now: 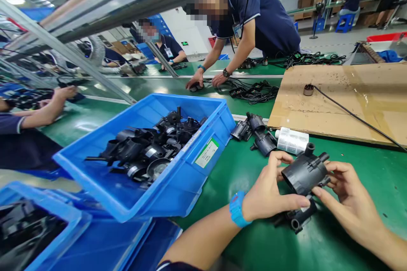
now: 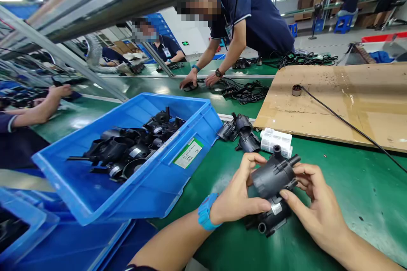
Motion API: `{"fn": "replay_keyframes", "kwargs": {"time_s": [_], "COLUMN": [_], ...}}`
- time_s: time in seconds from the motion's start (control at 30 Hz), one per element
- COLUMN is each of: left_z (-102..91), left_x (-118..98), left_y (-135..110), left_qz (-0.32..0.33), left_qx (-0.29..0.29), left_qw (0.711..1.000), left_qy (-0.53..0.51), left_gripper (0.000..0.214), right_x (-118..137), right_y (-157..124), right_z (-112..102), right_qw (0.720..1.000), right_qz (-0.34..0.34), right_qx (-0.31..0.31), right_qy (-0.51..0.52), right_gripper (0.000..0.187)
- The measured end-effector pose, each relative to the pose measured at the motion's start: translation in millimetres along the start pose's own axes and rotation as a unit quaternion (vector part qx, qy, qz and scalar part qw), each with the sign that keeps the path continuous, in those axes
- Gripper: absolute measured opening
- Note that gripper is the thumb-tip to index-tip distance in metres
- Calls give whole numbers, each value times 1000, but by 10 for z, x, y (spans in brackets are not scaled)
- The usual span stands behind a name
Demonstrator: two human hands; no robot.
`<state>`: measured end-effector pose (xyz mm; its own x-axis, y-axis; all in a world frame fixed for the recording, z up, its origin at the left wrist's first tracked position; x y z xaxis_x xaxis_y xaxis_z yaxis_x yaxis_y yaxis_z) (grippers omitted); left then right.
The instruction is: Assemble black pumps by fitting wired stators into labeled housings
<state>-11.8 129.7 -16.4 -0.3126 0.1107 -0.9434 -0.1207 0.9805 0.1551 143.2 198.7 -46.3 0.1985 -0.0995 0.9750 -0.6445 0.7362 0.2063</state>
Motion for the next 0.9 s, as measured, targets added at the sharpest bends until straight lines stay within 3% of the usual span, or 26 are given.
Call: {"fn": "replay_keyframes", "kwargs": {"time_s": [0.13,0.23,0.37,0.5,0.6,0.67,0.73,0.8,0.9], "left_z": [-193,-283,-199,-174,-229,-211,-187,-206,-277], "left_x": [102,308,489,514,524,537,536,512,403], "left_y": [42,30,-40,-67,-51,-36,-29,-27,-48], "left_qz": [-4,-36,-58,-53,-54,-68,-86,-100,-95], "left_qx": [5,-17,-31,-52,-59,-31,-5,-6,-39], "left_qw": [998,996,992,996,997,997,996,987,944], "left_qy": [56,74,109,47,-19,-33,12,125,314], "left_gripper": [70,63,63,58,59,63,61,51,49], "right_x": [-42,8,-76,-240,-325,-362,-388,-408,-405], "right_y": [239,641,1236,1566,1612,1593,1561,1529,1475], "right_z": [-75,-216,-119,70,158,181,188,185,145], "right_qw": [984,946,911,904,914,927,941,956,977], "right_qz": [-30,-81,-99,-86,-85,-85,-82,-74,-49], "right_qx": [55,11,-10,-21,-14,-7,-3,-2,-12], "right_qy": [-169,-315,-399,-417,-396,-366,-328,-285,-209], "right_gripper": [15,19,24,22,14,12,13,13,17]}}
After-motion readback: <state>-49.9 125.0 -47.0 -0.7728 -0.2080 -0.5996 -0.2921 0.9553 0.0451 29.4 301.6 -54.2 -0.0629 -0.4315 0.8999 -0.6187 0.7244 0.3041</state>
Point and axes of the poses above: each hand's wrist, its own y-axis towards the middle knuckle, its own z-axis out of the palm, x = y × z, the point moved 9 cm from there along y, towards the middle knuckle, and after that the axes turned 10 degrees about y, right-handed, at the moved point
